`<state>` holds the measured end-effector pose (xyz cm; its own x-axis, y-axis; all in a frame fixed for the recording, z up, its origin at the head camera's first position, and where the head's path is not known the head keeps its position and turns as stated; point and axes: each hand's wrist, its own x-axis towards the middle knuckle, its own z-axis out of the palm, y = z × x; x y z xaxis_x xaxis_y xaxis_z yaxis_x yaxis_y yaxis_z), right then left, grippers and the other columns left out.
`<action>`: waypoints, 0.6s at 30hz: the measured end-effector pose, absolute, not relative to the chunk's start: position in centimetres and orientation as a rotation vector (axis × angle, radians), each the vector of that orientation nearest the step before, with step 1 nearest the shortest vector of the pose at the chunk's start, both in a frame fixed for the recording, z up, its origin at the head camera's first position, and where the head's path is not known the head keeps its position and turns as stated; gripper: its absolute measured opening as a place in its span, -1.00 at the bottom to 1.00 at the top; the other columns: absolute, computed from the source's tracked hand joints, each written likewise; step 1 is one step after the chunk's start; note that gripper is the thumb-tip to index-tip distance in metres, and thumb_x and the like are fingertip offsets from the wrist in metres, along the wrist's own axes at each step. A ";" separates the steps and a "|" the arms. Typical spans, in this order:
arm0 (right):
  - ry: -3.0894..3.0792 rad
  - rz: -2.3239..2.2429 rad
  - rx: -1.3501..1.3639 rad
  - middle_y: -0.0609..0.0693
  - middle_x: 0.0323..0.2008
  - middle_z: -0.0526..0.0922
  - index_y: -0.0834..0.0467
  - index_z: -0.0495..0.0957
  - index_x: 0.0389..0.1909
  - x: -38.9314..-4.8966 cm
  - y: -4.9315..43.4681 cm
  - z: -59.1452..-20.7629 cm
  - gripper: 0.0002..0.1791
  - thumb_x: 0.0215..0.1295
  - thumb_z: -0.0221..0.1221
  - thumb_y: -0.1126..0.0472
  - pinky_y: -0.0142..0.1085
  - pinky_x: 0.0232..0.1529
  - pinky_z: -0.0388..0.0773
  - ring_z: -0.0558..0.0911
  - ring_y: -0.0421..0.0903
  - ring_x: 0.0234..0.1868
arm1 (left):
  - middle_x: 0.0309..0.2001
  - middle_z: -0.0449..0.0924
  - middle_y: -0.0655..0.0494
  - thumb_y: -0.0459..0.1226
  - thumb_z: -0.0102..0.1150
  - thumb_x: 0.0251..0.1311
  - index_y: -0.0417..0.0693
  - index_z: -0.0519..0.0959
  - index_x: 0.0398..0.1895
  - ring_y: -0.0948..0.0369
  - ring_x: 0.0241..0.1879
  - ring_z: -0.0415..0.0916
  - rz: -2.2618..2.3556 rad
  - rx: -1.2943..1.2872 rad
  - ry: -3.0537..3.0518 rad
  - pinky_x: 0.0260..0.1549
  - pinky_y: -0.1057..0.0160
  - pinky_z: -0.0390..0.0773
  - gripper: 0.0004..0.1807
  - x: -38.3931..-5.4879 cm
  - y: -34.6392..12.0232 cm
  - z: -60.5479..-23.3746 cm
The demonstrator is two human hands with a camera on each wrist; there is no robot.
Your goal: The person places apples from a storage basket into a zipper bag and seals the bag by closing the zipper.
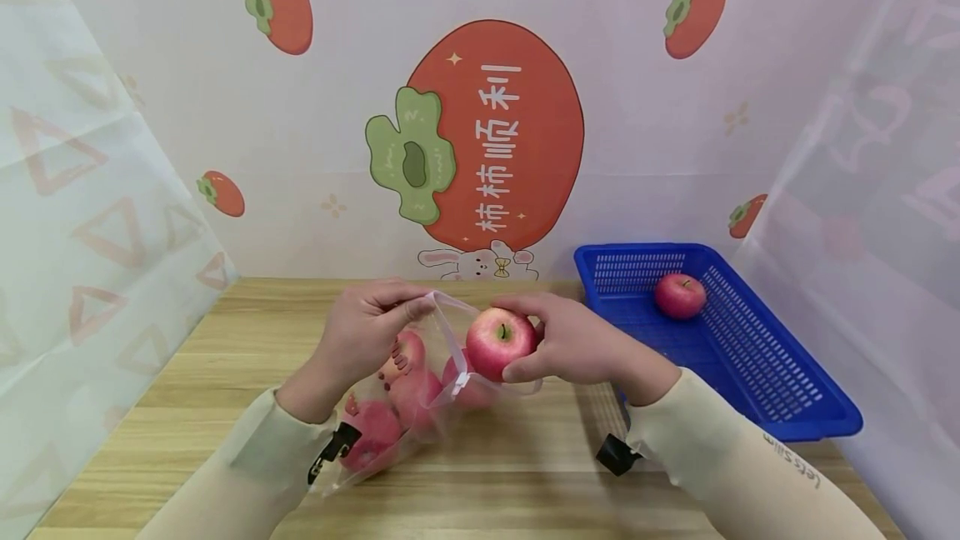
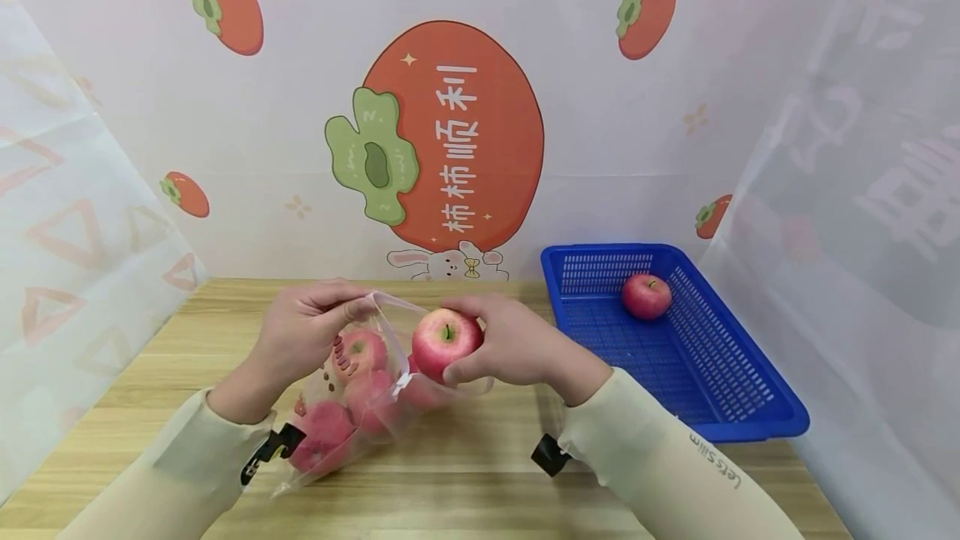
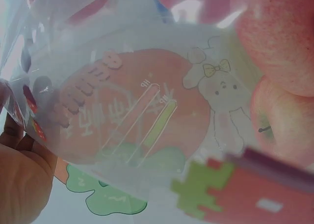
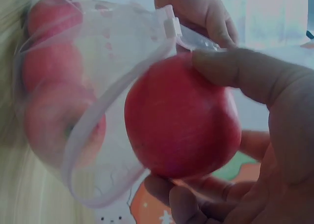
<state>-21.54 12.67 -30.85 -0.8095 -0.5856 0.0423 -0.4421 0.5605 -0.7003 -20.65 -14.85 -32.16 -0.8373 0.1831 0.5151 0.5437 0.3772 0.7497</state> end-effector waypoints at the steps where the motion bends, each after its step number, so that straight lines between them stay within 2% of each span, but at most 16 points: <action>1: 2.615 -1.075 -0.860 -0.15 0.01 0.58 -0.01 0.42 0.38 -21.5 12.4 -30.9 -0.13 -0.01 0.51 0.00 -0.24 -0.13 0.59 0.58 -0.13 -0.07 | -0.40 0.68 0.32 -0.22 0.42 0.18 0.07 0.81 -0.24 0.18 -0.52 0.42 -1.447 -0.635 -2.297 -0.62 0.28 0.39 -0.89 -20.7 -14.8 -32.2; 11: 2.690 -1.112 -0.628 -0.21 -0.13 0.60 -0.07 0.47 0.31 -20.7 9.9 -31.3 -0.18 -0.05 0.53 -0.06 -0.25 -0.22 0.60 0.57 -0.11 -0.13 | -0.41 0.67 0.24 -0.18 0.41 0.20 0.09 0.81 -0.21 0.15 -0.64 0.37 -1.458 -0.626 -2.325 -0.73 0.26 0.34 -0.88 -20.5 -14.7 -32.1; 18: 2.724 -1.200 -0.524 -0.09 -0.13 0.61 0.08 0.45 0.23 -20.4 8.7 -31.7 -0.15 -0.06 0.54 -0.16 -0.27 -0.25 0.61 0.60 -0.14 -0.22 | -0.37 0.68 0.29 -0.14 0.39 0.22 0.12 0.81 -0.20 0.16 -0.66 0.39 -1.446 -0.612 -2.343 -0.72 0.26 0.37 -0.86 -20.5 -14.8 -32.2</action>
